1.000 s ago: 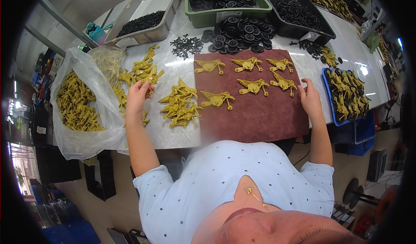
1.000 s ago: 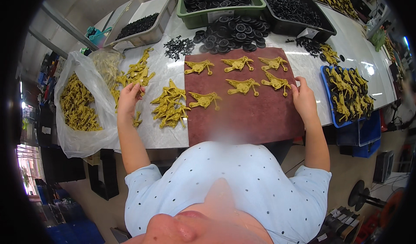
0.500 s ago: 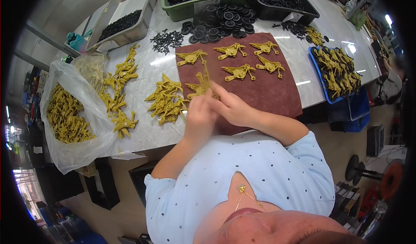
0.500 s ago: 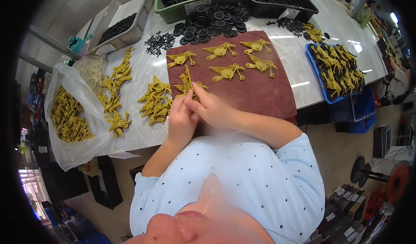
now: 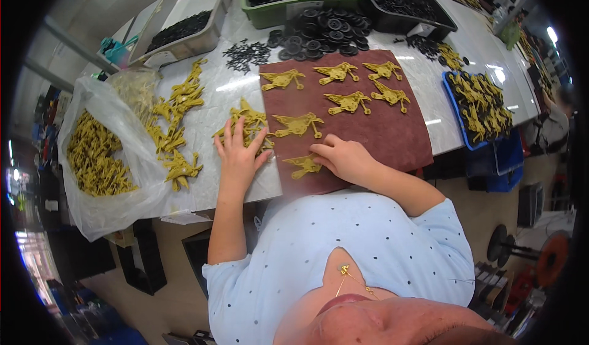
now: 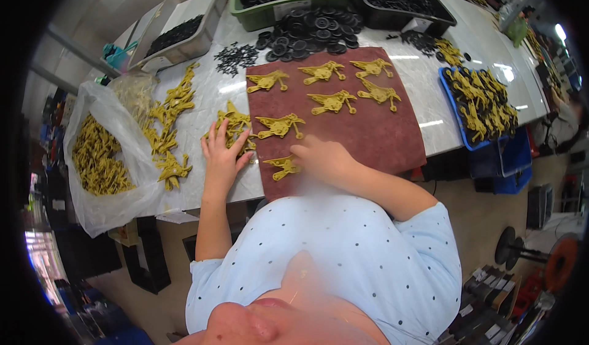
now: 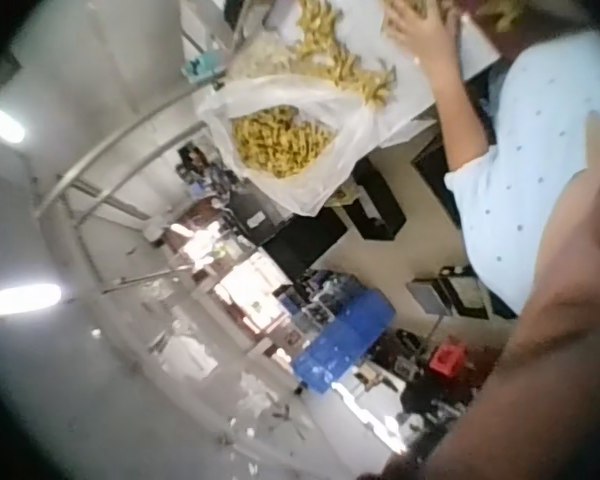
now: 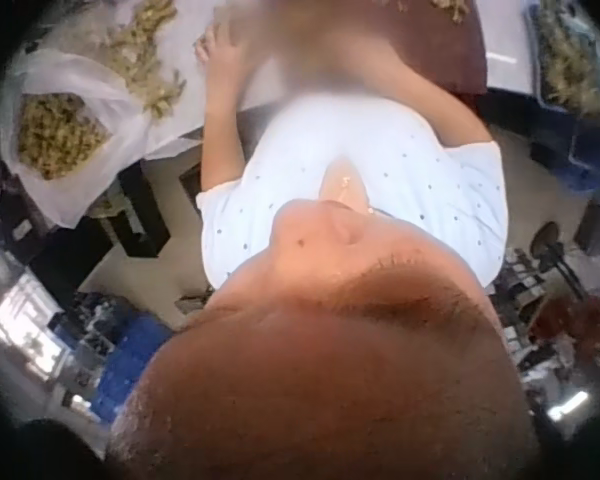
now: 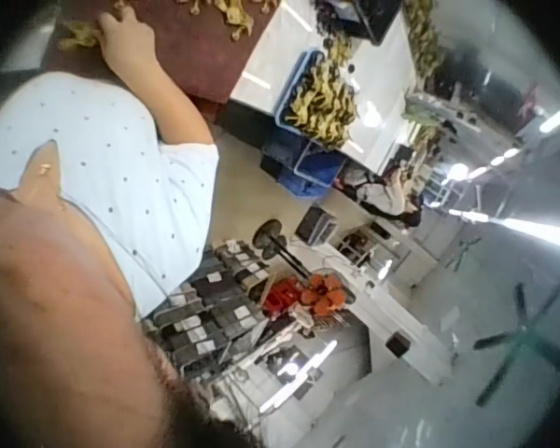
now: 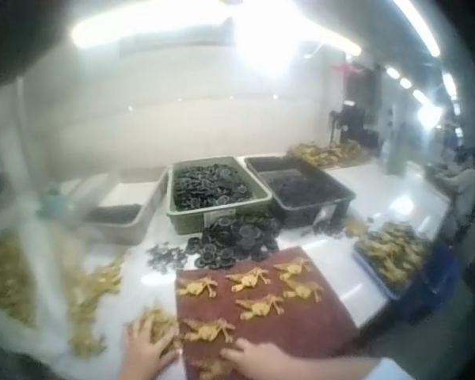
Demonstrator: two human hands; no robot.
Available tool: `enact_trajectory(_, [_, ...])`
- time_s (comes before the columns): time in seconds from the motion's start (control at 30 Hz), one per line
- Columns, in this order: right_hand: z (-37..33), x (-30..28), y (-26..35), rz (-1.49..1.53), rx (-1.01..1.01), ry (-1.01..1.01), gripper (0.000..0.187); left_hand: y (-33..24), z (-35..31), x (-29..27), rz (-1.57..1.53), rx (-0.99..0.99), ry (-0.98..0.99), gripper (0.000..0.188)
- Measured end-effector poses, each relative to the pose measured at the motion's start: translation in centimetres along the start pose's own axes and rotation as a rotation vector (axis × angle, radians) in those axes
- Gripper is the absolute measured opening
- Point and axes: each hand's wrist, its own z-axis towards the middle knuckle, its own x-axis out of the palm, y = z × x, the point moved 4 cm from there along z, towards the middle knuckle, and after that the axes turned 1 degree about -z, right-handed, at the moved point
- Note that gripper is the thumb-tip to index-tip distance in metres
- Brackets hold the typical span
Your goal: The person sorts and assembles small yellow plastic parts and black plastic rings by hand on a workspace.
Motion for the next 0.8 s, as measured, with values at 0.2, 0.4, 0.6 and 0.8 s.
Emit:
enact_trajectory(0.2, [-0.7,0.6,-0.7,-0.031,0.024,-0.156,0.041,2.0,0.8,-2.6,-0.071,-0.088,-0.14,0.055])
enact_trajectory(0.4, [-1.2,-0.7,-1.0,0.178,0.045,-0.366,0.049,12.4,2.1,-6.0,0.208,-0.75,-0.128,0.045])
enact_trajectory(0.6, [-0.9,-2.3,-0.2,0.247,-0.087,-0.557,0.034,17.4,2.6,-5.1,0.39,-0.734,0.119,0.027])
enact_trajectory(0.8, [-0.2,-3.8,-0.7,0.344,-0.088,-0.6,0.023,18.0,1.4,-8.0,-0.277,-0.822,-0.316,0.03])
